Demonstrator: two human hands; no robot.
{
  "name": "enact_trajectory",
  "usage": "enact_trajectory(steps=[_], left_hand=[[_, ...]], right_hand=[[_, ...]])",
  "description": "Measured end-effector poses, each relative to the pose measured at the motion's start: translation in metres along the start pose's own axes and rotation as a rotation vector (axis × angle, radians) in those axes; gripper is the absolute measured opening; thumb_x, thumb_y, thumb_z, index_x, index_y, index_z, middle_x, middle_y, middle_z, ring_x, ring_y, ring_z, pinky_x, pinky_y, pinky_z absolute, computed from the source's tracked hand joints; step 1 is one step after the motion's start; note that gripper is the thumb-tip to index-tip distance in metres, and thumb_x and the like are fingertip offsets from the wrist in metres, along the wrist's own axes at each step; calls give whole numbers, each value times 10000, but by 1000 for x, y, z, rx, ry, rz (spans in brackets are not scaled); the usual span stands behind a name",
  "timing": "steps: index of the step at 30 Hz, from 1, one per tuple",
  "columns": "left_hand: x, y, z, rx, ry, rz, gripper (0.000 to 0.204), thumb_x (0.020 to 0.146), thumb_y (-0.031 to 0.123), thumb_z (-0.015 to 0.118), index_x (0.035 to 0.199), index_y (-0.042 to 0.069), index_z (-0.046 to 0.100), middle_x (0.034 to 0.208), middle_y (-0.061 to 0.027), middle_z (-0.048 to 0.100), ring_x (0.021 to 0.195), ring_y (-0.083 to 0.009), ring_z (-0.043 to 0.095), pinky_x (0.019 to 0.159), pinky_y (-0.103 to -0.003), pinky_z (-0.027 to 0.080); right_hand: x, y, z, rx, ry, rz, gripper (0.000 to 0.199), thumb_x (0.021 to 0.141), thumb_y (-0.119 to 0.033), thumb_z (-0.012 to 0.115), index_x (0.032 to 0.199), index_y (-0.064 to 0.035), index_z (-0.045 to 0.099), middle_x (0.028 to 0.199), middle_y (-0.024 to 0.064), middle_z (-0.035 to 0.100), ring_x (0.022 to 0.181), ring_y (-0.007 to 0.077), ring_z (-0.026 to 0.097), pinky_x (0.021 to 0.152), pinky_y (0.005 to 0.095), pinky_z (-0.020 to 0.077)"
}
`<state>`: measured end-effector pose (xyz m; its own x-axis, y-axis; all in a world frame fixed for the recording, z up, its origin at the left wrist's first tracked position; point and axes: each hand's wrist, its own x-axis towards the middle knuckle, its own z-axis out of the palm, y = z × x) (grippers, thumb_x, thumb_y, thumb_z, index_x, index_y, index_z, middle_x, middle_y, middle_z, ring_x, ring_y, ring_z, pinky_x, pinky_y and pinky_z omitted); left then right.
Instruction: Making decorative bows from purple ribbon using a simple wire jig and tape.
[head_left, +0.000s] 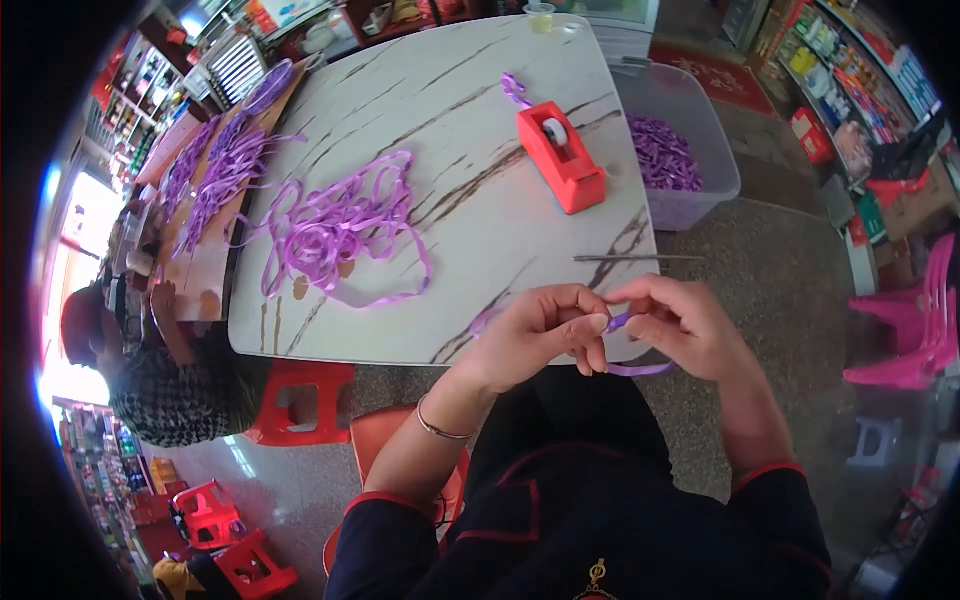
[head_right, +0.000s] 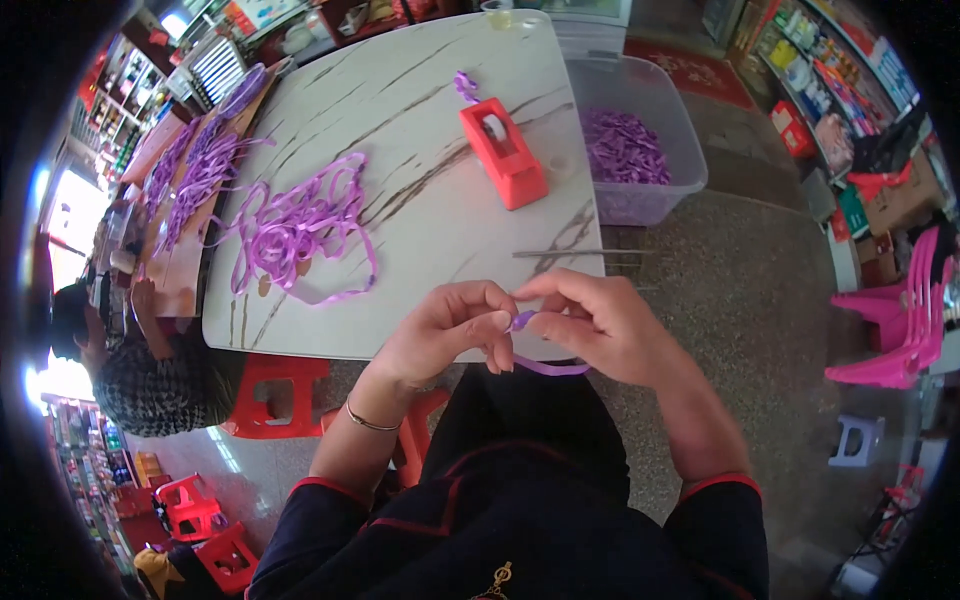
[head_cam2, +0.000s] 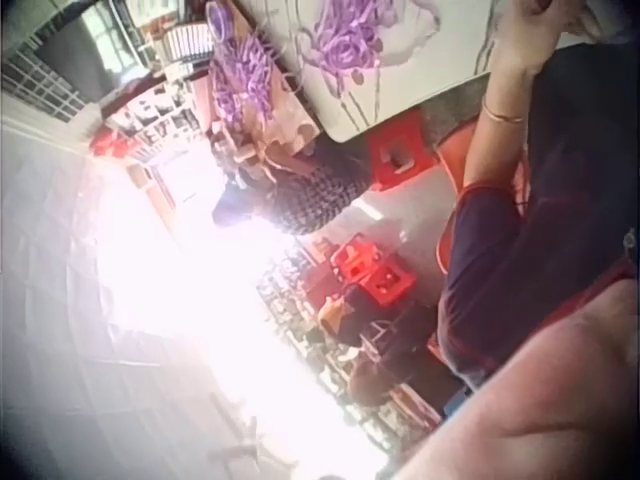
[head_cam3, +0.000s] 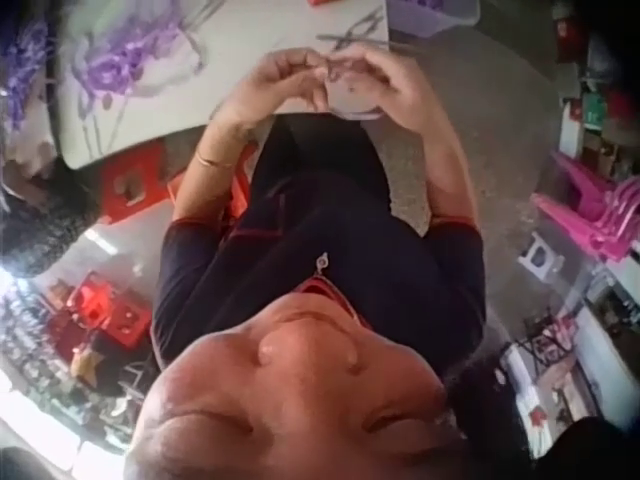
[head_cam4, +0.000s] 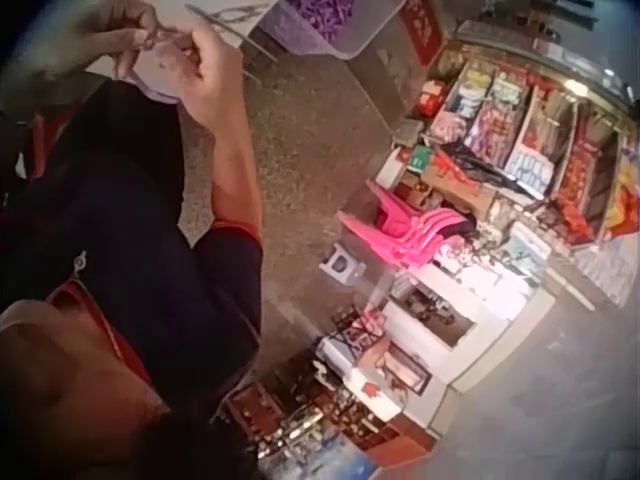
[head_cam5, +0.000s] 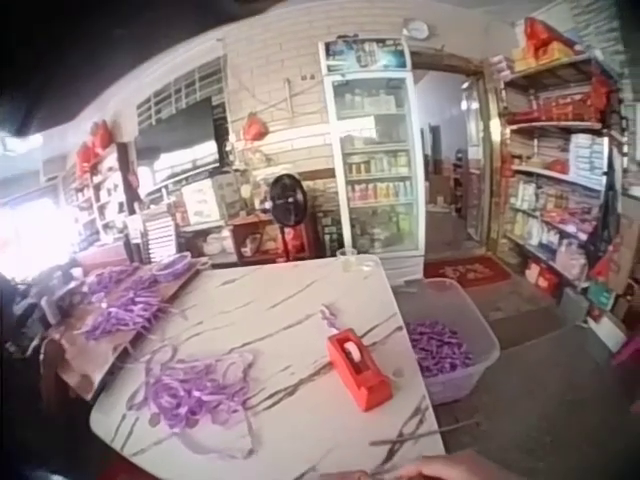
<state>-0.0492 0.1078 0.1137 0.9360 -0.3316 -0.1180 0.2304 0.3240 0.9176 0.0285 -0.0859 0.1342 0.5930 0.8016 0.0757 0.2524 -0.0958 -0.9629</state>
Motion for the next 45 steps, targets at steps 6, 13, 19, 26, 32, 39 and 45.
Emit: enact_trajectory(steps=[6, 13, 19, 26, 32, 39, 45], left_hand=[[19, -9, 30, -110, -87, -116, 229, 916, 191, 498, 999, -17, 547, 752, -81, 612, 651, -126, 588, 636, -239, 474], [40, -18, 54, 62, -221, -95, 269, 911, 224, 504, 1029, -12, 557, 774, -57, 613, 740, -112, 581, 695, -233, 453], [62, -18, 73, 53, -260, -160, 233, 899, 193, 534, 1014, -7, 569, 791, -36, 611, 764, -96, 576, 705, -225, 448], [102, -18, 100, 107, -273, -66, 209, 901, 184, 546, 940, -12, 608, 822, -35, 611, 790, -85, 568, 764, -230, 441], [121, -21, 102, 286, -97, 136, 211, 894, 182, 555, 904, -2, 658, 895, -16, 568, 807, -75, 529, 717, -205, 398], [122, -4, 105, 593, 62, 313, 221, 881, 166, 551, 830, -10, 675, 899, -25, 557, 855, -83, 511, 708, -225, 392], [103, 34, 74, -66, -18, 138, 182, 878, 175, 552, 921, 19, 635, 909, -76, 635, 911, -149, 572, 837, -294, 425]], right_hand=[[-41, -4, -36, -73, 67, 51, 109, 838, -114, 602, 816, -7, 602, 688, -7, 517, 595, 43, 459, 520, 198, 352], [-73, -3, -62, -243, 239, 6, 102, 831, -105, 599, 816, -4, 604, 693, 10, 528, 593, 62, 475, 522, 208, 358], [-90, -3, -80, -297, 281, 15, 110, 825, -113, 601, 801, -5, 597, 685, 17, 530, 601, 67, 487, 532, 220, 371], [-101, -1, -93, -324, 304, 38, 103, 835, -104, 577, 817, -3, 589, 688, 22, 534, 614, 78, 502, 545, 227, 387], [-115, 11, -72, -235, 872, 47, 133, 906, -94, 457, 874, -31, 570, 796, 12, 577, 588, 46, 471, 513, 195, 367], [-83, 24, -25, 595, 661, 97, 209, 938, -154, 406, 959, -23, 568, 794, 50, 603, 659, 93, 583, 541, 197, 438], [-93, 35, 23, 449, 335, 78, 202, 921, -155, 488, 937, 9, 606, 784, 72, 631, 690, 127, 618, 601, 243, 485]])
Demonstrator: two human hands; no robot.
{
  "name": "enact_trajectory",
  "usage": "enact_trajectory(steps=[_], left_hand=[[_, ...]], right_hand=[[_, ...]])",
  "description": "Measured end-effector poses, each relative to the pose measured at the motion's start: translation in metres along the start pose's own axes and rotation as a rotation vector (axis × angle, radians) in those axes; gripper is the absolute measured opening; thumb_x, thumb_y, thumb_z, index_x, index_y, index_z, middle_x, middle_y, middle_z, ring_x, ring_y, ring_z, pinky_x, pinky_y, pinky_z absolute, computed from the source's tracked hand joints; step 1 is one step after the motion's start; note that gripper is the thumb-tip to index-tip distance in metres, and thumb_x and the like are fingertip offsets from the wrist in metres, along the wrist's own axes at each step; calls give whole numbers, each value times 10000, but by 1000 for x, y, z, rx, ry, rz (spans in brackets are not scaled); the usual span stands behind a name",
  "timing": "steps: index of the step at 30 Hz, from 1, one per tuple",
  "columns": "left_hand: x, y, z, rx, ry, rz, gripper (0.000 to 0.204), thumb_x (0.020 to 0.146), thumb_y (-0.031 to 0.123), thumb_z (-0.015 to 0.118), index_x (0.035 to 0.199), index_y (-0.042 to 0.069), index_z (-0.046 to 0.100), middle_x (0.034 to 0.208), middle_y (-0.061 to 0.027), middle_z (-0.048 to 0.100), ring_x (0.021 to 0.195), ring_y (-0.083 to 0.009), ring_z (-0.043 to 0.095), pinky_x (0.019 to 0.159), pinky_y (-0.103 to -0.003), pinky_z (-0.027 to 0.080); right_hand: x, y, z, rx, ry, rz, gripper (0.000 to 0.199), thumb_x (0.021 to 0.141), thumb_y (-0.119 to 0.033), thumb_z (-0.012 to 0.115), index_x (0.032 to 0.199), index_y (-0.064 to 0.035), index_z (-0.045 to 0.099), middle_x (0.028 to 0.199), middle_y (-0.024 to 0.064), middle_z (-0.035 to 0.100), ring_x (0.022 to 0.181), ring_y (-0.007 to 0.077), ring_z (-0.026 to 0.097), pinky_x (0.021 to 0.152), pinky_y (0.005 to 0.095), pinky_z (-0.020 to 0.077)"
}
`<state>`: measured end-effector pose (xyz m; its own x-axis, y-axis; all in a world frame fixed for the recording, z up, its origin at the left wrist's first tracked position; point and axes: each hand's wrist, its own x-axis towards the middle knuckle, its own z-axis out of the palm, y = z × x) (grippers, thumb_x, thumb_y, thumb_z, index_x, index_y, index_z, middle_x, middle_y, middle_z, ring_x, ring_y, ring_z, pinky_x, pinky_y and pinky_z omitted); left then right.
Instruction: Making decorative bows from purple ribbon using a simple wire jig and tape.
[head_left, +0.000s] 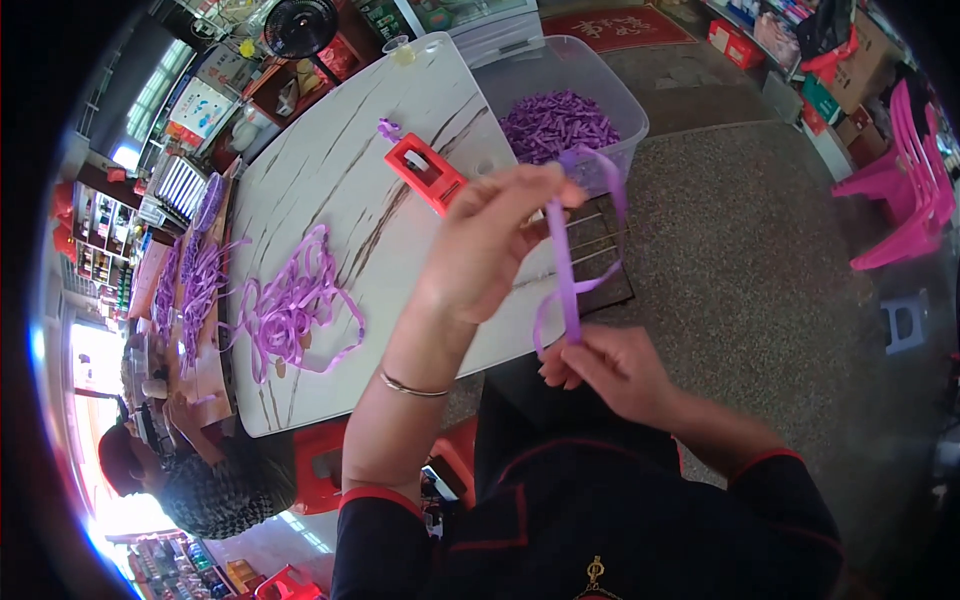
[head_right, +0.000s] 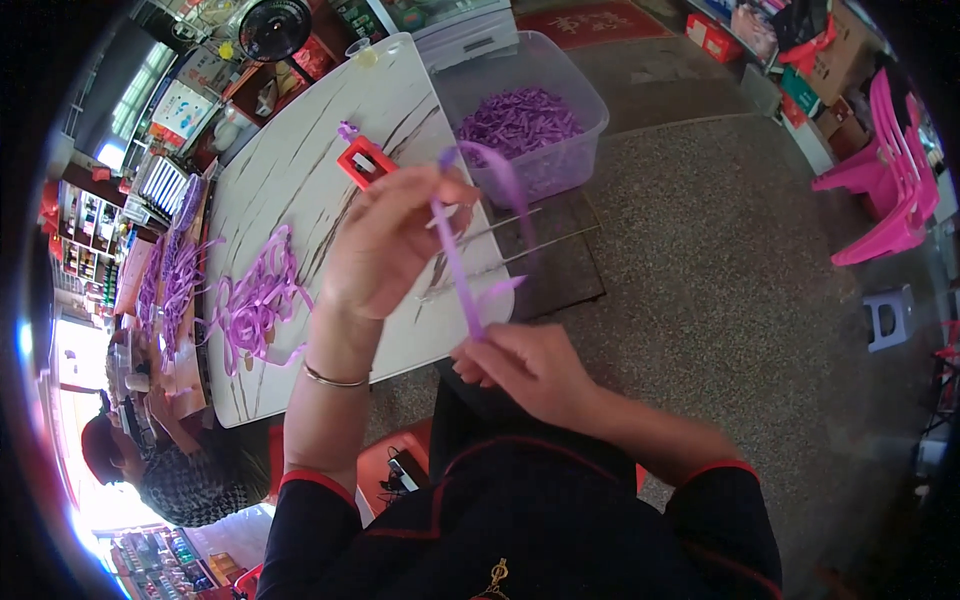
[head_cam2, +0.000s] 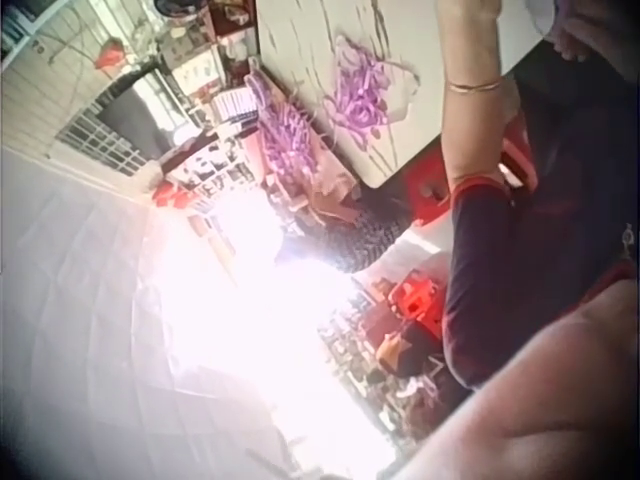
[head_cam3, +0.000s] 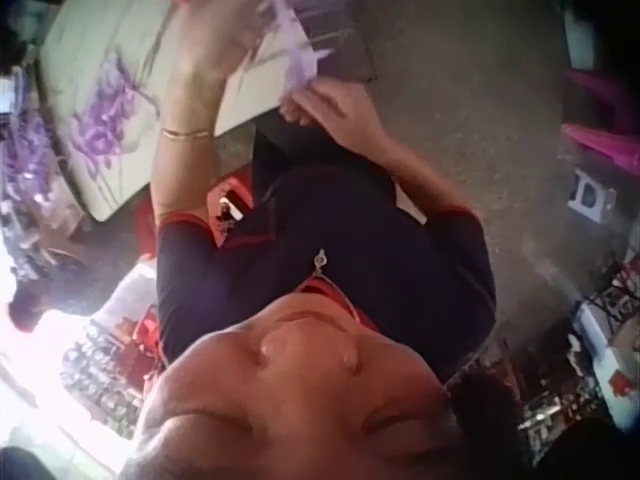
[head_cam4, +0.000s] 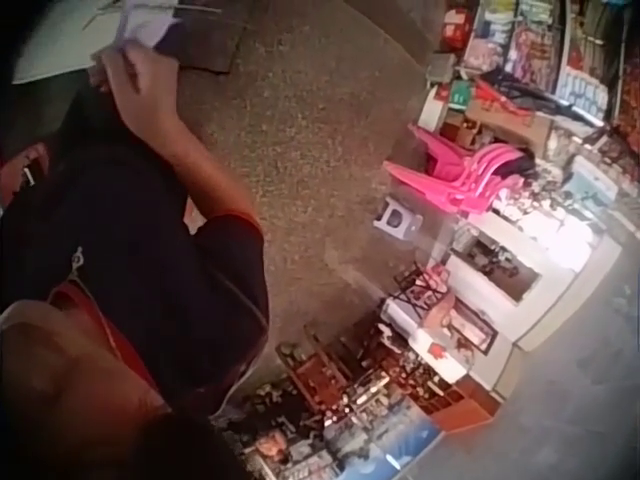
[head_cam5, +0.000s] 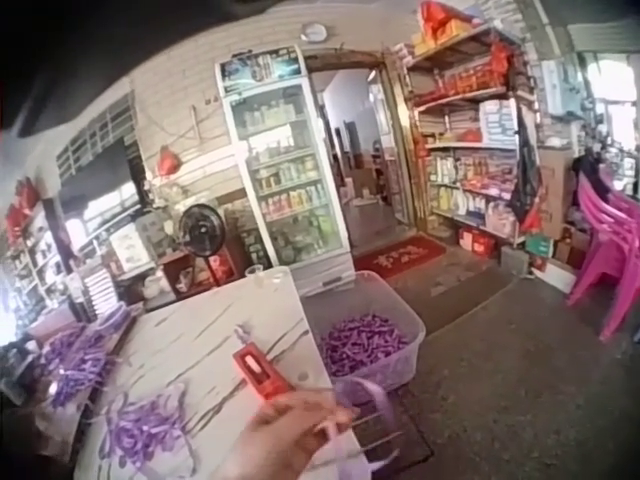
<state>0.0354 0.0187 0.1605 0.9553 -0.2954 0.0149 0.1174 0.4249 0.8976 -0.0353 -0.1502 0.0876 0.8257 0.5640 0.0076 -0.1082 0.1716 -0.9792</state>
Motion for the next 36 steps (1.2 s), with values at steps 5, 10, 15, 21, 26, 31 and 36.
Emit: enact_trajectory(steps=[5, 10, 15, 21, 26, 31, 36], left_hand=[[-24, 34, -23, -67, 151, 118, 220, 904, 210, 492, 861, 16, 584, 869, -69, 603, 783, -163, 604, 754, -314, 505], [-52, 51, -53, -151, 190, 169, 197, 910, 197, 486, 813, 36, 543, 875, -40, 537, 727, -99, 562, 693, -261, 496], [-74, 40, -70, -161, 299, 110, 201, 907, 182, 481, 776, 35, 516, 856, -52, 517, 609, -78, 450, 579, -232, 424], [-88, 19, -83, -43, 177, -107, 170, 828, 76, 496, 677, 1, 517, 806, -96, 535, 476, -81, 377, 461, -231, 332], [-86, -9, -75, 24, 123, -301, 208, 832, 77, 497, 646, -16, 501, 797, -123, 513, 416, -50, 322, 397, -181, 280], [-71, -43, -66, -25, -49, -331, 166, 816, 61, 521, 671, -19, 527, 826, -129, 532, 451, -62, 356, 431, -189, 324], [-52, -67, -58, 29, -170, -328, 165, 818, 64, 523, 673, -13, 543, 879, -151, 559, 525, -92, 428, 493, -204, 379]], right_hand=[[-17, 38, 2, -491, -40, -231, 145, 845, -123, 587, 903, 4, 628, 810, 127, 650, 734, 236, 653, 647, 292, 516], [-24, 54, -19, -719, -18, -311, 108, 805, -103, 620, 864, -15, 638, 838, 128, 655, 741, 266, 649, 659, 329, 527], [-18, 48, -48, -968, 100, -353, 109, 791, -107, 631, 874, -36, 635, 830, 108, 655, 733, 265, 646, 650, 333, 531], [-17, 40, -85, -1117, 231, -251, 584, 781, -99, 660, 1305, -61, 405, 831, 115, 664, 675, 206, 657, 600, 290, 526], [-24, 34, -94, -1015, 297, -116, 698, 776, -118, 671, 1364, -60, 298, 747, 104, 661, 611, 177, 647, 565, 272, 513], [-38, 54, -110, -998, 369, 3, 736, 805, -131, 642, 1399, -79, 211, 689, 101, 649, 585, 166, 641, 549, 265, 505], [-52, 71, -122, -1009, 442, 178, 711, 847, -155, 589, 1417, -132, 165, 697, 102, 651, 606, 178, 649, 562, 286, 511]])
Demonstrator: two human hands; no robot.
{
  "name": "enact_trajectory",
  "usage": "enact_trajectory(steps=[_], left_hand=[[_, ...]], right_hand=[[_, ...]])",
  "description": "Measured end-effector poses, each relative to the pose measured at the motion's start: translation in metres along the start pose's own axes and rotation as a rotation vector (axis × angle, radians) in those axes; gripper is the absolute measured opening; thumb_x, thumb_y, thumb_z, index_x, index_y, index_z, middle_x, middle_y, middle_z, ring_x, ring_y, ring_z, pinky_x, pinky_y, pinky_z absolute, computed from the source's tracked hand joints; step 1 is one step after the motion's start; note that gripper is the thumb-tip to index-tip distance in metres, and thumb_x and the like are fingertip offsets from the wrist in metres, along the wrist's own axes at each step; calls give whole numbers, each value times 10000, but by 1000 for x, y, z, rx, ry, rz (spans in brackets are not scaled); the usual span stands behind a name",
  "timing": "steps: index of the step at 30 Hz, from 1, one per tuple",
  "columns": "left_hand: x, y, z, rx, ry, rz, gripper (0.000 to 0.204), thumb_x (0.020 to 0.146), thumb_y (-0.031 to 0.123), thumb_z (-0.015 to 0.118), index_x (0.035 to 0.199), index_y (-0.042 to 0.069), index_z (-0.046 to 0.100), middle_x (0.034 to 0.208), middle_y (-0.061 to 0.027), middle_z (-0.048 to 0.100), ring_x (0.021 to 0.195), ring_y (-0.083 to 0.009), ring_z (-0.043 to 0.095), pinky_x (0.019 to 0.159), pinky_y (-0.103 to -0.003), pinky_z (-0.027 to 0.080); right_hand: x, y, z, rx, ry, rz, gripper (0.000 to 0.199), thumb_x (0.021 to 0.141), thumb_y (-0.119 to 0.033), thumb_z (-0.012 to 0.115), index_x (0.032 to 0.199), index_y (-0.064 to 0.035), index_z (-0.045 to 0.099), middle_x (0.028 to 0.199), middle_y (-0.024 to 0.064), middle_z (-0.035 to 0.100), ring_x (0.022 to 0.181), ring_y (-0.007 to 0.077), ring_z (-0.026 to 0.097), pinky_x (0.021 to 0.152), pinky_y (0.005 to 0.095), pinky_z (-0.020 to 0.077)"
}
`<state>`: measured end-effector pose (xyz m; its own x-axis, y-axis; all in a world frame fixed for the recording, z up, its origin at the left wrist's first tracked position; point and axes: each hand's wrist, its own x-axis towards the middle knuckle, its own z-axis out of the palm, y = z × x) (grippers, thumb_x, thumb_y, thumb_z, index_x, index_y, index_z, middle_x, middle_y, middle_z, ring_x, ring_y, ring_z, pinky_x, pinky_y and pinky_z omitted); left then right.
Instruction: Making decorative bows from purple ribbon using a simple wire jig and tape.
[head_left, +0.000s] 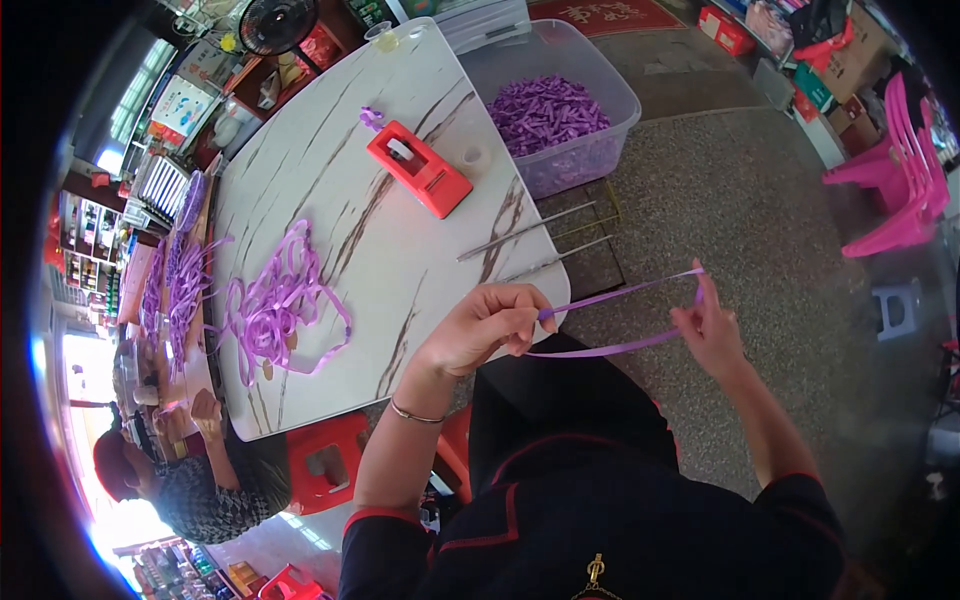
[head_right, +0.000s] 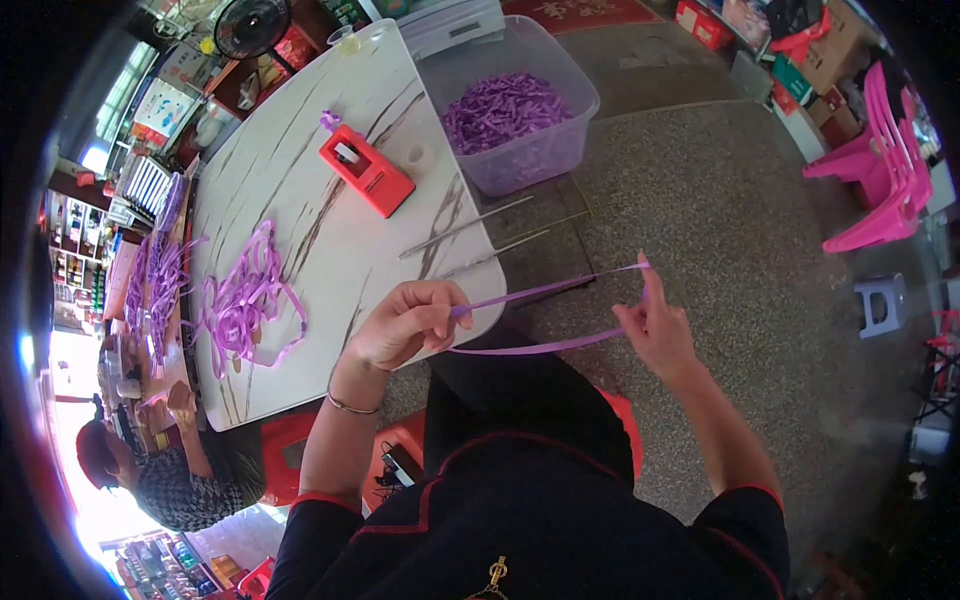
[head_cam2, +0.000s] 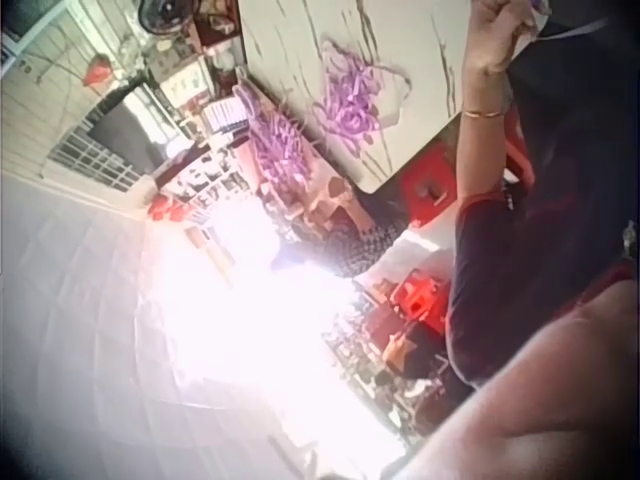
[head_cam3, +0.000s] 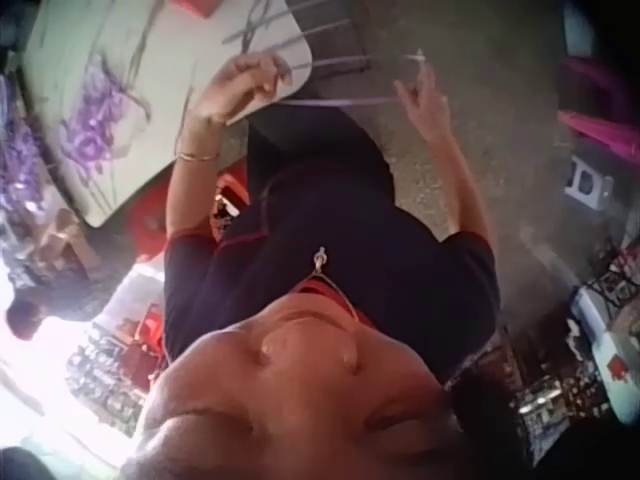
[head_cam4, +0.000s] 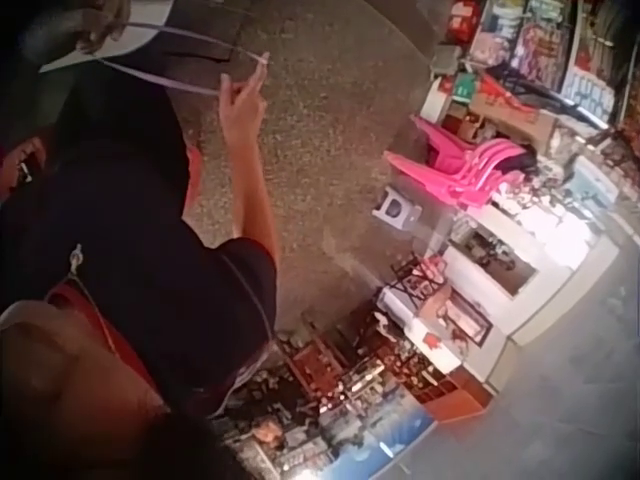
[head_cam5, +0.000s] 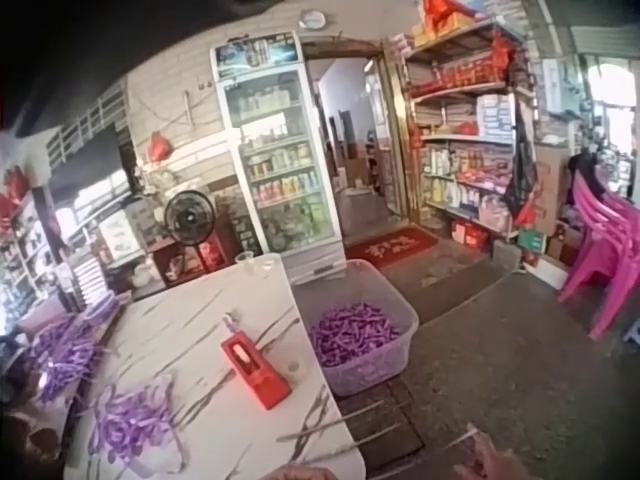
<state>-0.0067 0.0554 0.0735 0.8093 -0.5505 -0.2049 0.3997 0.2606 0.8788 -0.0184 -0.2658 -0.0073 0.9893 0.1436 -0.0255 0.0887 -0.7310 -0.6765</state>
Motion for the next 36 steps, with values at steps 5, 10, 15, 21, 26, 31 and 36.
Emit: enact_trajectory(steps=[5, 10, 15, 21, 26, 31, 36], left_hand=[[12, -6, 1, 135, -38, 52, 173, 819, 75, 520, 666, -4, 546, 958, -199, 588, 576, -109, 499, 556, -229, 438], [11, -17, 1, -48, -21, -3, 183, 810, 80, 508, 639, 18, 519, 952, -233, 609, 598, -135, 549, 595, -247, 474], [9, -25, 5, -219, 14, -35, 191, 797, 92, 513, 614, 53, 475, 925, -235, 618, 601, -151, 557, 603, -260, 476], [11, -23, 13, -245, 132, 102, 195, 816, 93, 499, 626, 53, 478, 1002, -221, 605, 654, -150, 570, 648, -275, 485], [15, -12, 14, 5, 91, 239, 198, 833, 66, 479, 636, 46, 497, 1026, -210, 599, 676, -140, 579, 660, -273, 493], [16, 13, 24, 295, -20, 216, 201, 825, 31, 497, 624, 34, 485, 1013, -201, 604, 705, -139, 603, 638, -250, 480], [17, 26, 35, 492, -201, 157, 168, 794, 17, 551, 642, 14, 481, 996, -165, 621, 718, -138, 606, 605, -236, 440]], right_hand=[[-4, 16, 0, 24, 76, 13, 684, 866, -162, 564, 1416, -117, 160, 712, 98, 656, 605, 173, 646, 555, 283, 502], [1, 8, -9, 9, 241, -72, 657, 852, -166, 566, 1392, -63, 207, 564, 76, 566, 463, 180, 563, 465, 287, 433], [10, -10, -23, 131, 336, -160, 643, 873, -95, 539, 1394, -2, 174, 741, 99, 661, 662, 138, 637, 602, 245, 492], [8, -5, -19, 123, 415, -270, 621, 877, -49, 508, 1380, 50, 158, 829, 120, 663, 775, 178, 657, 677, 277, 522], [-12, 14, 1, 75, 402, -311, 550, 867, -36, 512, 1345, 35, 250, 844, 100, 660, 746, 172, 650, 644, 263, 517], [-32, 14, 4, -39, 18, -228, 363, 829, 4, 535, 1188, -7, 482, 816, 70, 642, 614, 136, 602, 554, 202, 473], [12, -47, 10, 691, 121, -301, 212, 893, -161, 487, 1021, -18, 577, 865, 59, 626, 795, 154, 591, 775, 271, 441]])
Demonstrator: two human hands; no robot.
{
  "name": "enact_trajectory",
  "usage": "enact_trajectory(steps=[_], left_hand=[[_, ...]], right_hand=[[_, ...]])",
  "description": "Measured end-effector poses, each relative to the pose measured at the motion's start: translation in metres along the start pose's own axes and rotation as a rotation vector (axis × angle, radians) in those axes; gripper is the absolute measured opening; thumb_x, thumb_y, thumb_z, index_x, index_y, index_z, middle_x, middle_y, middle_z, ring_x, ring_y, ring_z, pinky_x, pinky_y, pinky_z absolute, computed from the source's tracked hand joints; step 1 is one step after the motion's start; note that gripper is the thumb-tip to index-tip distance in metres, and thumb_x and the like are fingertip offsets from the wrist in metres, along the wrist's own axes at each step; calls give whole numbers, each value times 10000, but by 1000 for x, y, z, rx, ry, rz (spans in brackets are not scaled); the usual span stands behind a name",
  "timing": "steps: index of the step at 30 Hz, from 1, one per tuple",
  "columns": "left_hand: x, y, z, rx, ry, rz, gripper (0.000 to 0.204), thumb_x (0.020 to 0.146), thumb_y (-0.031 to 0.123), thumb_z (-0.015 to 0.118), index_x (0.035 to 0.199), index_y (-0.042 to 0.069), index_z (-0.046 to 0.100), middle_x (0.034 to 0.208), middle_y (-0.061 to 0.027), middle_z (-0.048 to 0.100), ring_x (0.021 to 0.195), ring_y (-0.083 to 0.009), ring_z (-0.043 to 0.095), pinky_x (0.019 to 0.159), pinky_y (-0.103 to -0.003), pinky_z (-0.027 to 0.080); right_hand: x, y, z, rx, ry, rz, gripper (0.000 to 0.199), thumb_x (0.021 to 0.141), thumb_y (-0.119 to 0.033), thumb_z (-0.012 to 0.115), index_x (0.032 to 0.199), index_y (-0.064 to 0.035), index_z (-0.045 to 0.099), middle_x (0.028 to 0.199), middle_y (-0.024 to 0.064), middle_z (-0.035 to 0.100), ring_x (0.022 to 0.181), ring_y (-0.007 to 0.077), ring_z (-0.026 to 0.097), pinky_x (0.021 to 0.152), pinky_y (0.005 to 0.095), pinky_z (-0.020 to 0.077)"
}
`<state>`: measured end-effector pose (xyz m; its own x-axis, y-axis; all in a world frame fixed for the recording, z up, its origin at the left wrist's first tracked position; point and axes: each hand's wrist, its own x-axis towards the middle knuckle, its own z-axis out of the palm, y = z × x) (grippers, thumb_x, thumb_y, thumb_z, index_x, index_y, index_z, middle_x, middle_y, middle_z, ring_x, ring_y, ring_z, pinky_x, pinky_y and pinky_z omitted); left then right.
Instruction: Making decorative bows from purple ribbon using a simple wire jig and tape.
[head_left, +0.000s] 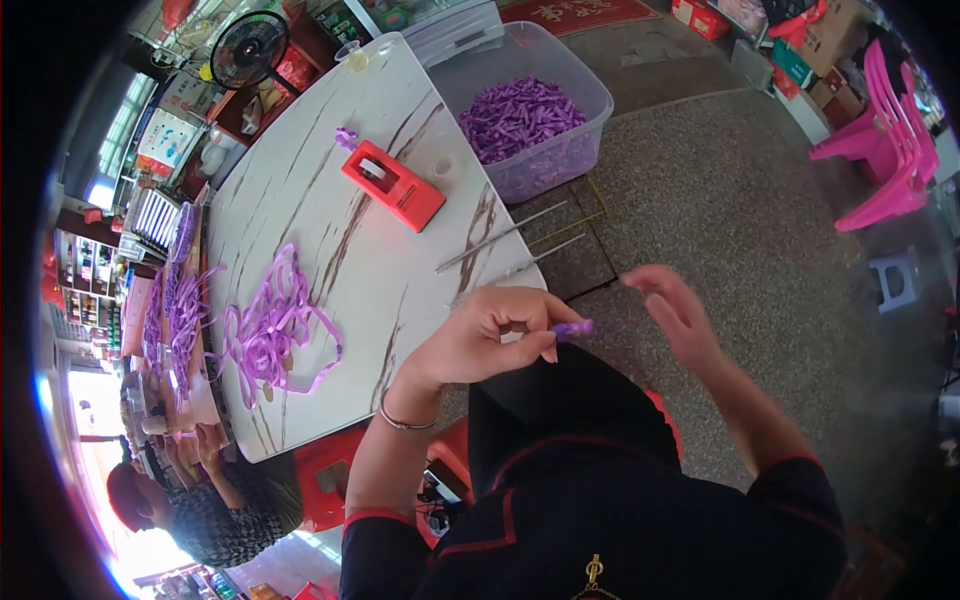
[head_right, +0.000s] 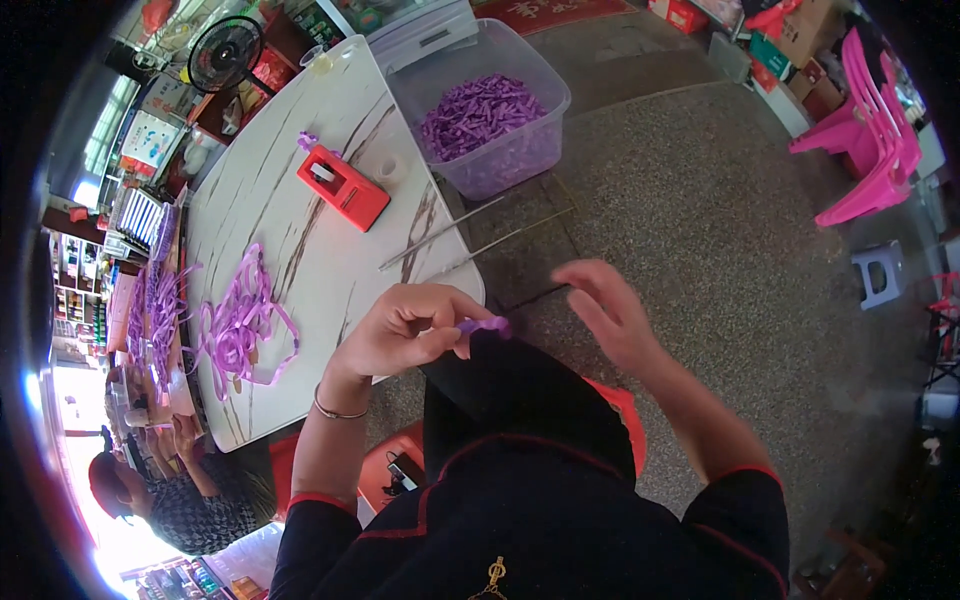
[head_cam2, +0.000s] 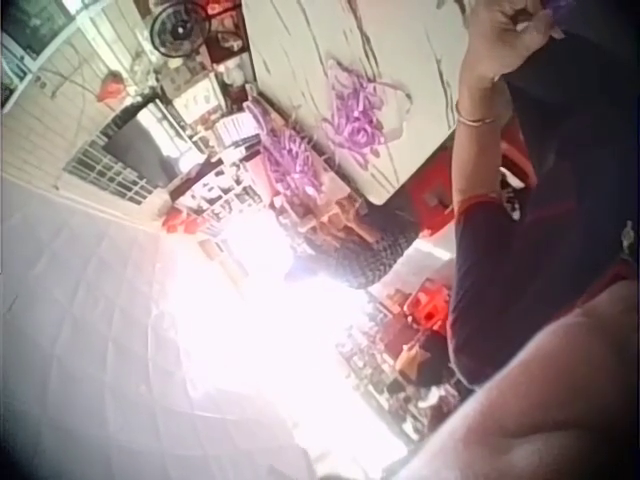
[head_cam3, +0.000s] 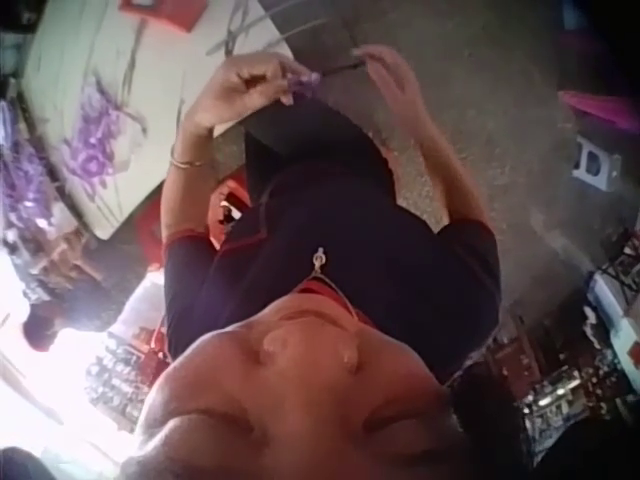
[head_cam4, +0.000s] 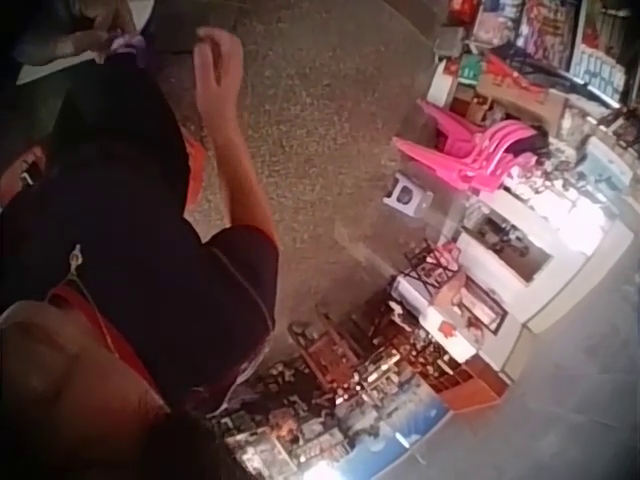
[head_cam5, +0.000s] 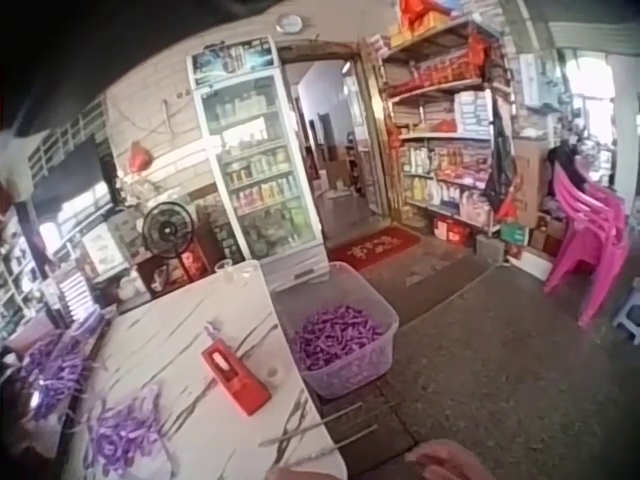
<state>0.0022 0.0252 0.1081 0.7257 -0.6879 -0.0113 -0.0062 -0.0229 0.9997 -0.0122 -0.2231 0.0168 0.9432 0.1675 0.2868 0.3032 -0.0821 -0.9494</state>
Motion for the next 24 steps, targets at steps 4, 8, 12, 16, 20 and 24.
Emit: enact_trajectory(steps=[4, 8, 12, 16, 20, 24], left_hand=[[2, 9, -2, 217, -108, 61, 133, 788, 18, 557, 666, 11, 506, 967, -149, 623, 720, -154, 597, 602, -255, 434], [-1, 17, -1, 346, -100, 79, 110, 777, 21, 576, 677, 11, 532, 872, -111, 603, 701, -172, 563, 607, -273, 424], [-1, 16, -1, 349, -56, 67, 103, 779, 27, 582, 685, 10, 545, 795, -85, 556, 697, -170, 531, 636, -268, 419], [0, 1, -8, 258, -110, 45, 119, 804, 43, 559, 693, 3, 544, 789, -76, 545, 716, -144, 525, 653, -253, 420], [1, -19, -6, -273, -40, -285, 166, 853, 93, 530, 724, -11, 544, 789, -51, 544, 737, -107, 515, 662, -233, 425], [1, -20, -8, -291, -71, -276, 165, 877, 105, 524, 769, -18, 550, 794, -37, 531, 738, -94, 502, 671, -229, 421]], right_hand=[[33, -29, 14, 391, -402, 275, 275, 944, -237, 424, 947, -19, 593, 814, 15, 610, 886, 110, 540, 800, 270, 405], [46, -38, 18, 513, -875, 471, 348, 953, -282, 405, 930, 12, 589, 798, 42, 611, 813, 119, 570, 777, 258, 422], [56, -48, 16, 552, -983, 622, 305, 931, -250, 470, 872, 18, 602, 761, 56, 607, 726, 117, 572, 760, 261, 429], [59, -50, 14, 495, -906, 516, 210, 889, -209, 548, 847, -16, 617, 746, 39, 606, 719, 116, 573, 732, 259, 429], [60, -51, 14, -369, -530, -519, 83, 832, -157, 610, 848, -77, 623, 722, -6, 614, 645, 120, 580, 740, 319, 409], [59, -60, 12, -106, -720, 154, 163, 859, -212, 583, 845, -52, 612, 715, 16, 625, 669, 122, 602, 730, 312, 426]])
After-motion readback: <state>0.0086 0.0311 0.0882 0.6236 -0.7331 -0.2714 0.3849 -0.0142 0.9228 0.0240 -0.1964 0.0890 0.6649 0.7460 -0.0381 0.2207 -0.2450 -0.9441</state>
